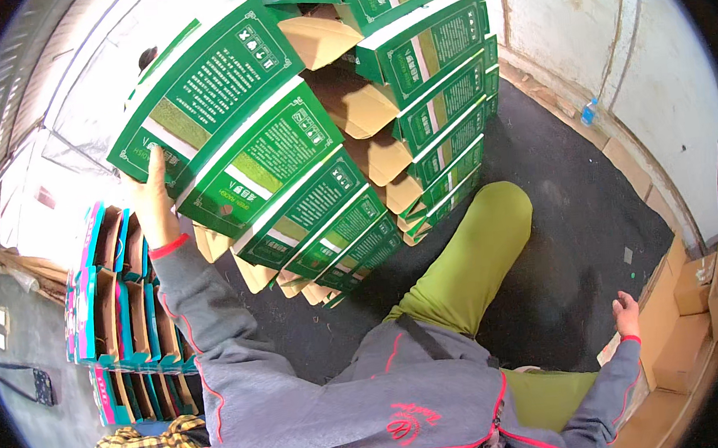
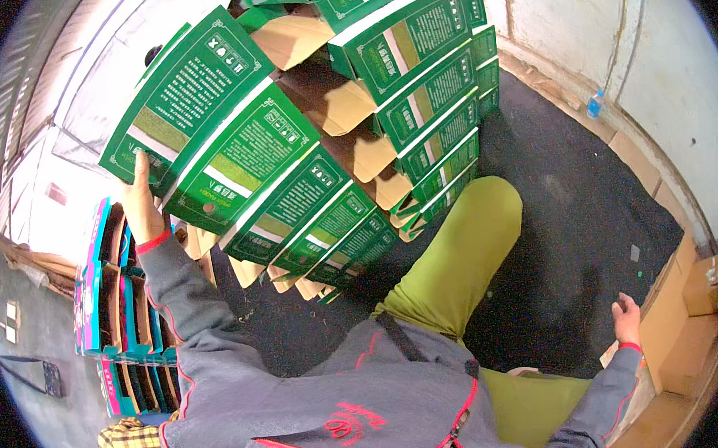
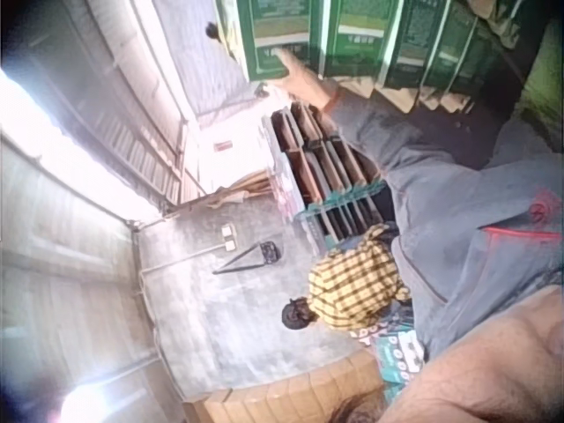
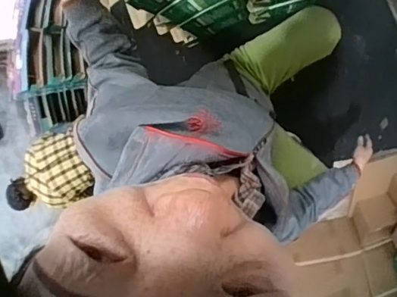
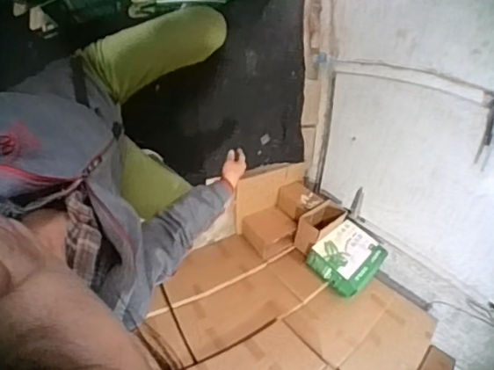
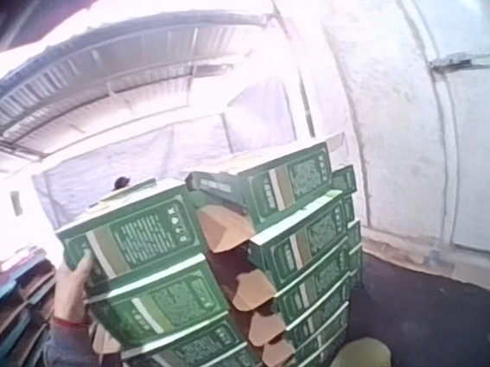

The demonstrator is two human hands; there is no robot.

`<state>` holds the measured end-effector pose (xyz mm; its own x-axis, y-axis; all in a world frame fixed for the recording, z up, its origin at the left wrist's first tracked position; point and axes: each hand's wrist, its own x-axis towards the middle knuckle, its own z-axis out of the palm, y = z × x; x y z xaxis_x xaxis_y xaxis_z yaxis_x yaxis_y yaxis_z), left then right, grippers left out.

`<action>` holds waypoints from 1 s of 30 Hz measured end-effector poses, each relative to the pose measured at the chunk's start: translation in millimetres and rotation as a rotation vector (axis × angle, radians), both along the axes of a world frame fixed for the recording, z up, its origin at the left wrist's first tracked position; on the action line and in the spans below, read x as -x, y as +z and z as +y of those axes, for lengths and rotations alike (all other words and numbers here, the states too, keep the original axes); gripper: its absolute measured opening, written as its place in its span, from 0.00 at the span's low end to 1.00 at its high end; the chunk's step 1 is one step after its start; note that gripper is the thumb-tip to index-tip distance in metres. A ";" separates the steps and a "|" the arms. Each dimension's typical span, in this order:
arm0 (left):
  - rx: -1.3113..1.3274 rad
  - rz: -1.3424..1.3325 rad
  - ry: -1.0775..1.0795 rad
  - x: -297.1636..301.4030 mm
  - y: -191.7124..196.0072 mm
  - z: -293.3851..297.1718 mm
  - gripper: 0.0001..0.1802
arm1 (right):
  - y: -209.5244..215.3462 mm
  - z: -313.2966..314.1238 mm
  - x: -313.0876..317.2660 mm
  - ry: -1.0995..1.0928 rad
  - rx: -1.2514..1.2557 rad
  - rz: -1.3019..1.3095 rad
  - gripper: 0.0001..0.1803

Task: The person folds flat cardboard sheets into boxes by hand, tucks the flaps in to secure their shape, and stacks the assembled boxes onto a pile.

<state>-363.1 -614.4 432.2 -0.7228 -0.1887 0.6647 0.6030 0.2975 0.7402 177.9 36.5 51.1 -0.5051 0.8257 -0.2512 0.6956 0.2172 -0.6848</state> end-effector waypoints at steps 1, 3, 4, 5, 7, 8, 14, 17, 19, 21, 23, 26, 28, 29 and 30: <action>-0.104 -0.049 -0.080 -9.6 2.9 18.3 0.29 | 1.5 -4.1 -2.9 -0.026 0.020 0.037 0.23; -0.163 -0.038 -0.229 11.9 -6.1 12.0 0.28 | -25.4 15.0 -35.1 0.039 -0.144 0.039 0.24; -0.151 -0.036 -0.221 7.6 -5.0 10.0 0.28 | -22.3 12.9 -25.1 0.026 -0.079 0.052 0.24; -0.184 -0.050 -0.218 4.0 -5.8 11.0 0.28 | -20.3 13.5 -22.1 0.003 -0.023 0.062 0.25; -0.213 -0.063 -0.215 0.0 -6.8 14.5 0.27 | -18.2 11.2 -18.0 -0.010 -0.004 0.042 0.25; -0.226 -0.061 -0.206 -1.2 -7.3 16.8 0.27 | -17.0 10.1 -17.4 0.007 -0.014 0.026 0.25; -0.102 0.188 -0.003 2.1 -6.5 21.2 0.32 | -28.9 18.5 -26.1 0.059 -0.101 0.016 0.24; 0.238 0.378 0.750 -9.6 0.0 34.0 0.35 | -31.5 18.6 -23.4 0.048 -0.100 0.023 0.24; 0.613 0.665 0.751 -22.6 8.7 56.7 0.35 | -30.6 17.2 -26.1 0.020 -0.091 0.022 0.24; 0.716 0.752 0.521 -32.4 15.9 94.9 0.36 | -37.9 19.3 -26.3 0.023 -0.066 0.057 0.24; 0.972 0.749 0.381 -42.1 18.0 139.2 0.42 | -36.3 16.4 -28.5 0.023 -0.071 0.052 0.24; 1.303 0.716 0.346 -28.0 5.3 177.8 0.47 | -7.0 -3.8 -2.1 -0.010 0.007 0.035 0.24; 1.403 0.704 0.376 -4.6 1.7 188.7 0.44 | 11.1 -11.5 -0.3 -0.074 0.074 0.007 0.23; 1.437 0.686 0.407 8.1 1.2 189.4 0.42 | 10.4 -10.5 -5.6 -0.064 0.048 0.024 0.23; 1.425 0.690 0.418 19.9 -0.8 186.1 0.38 | 8.9 -9.7 -9.8 -0.052 0.023 0.041 0.23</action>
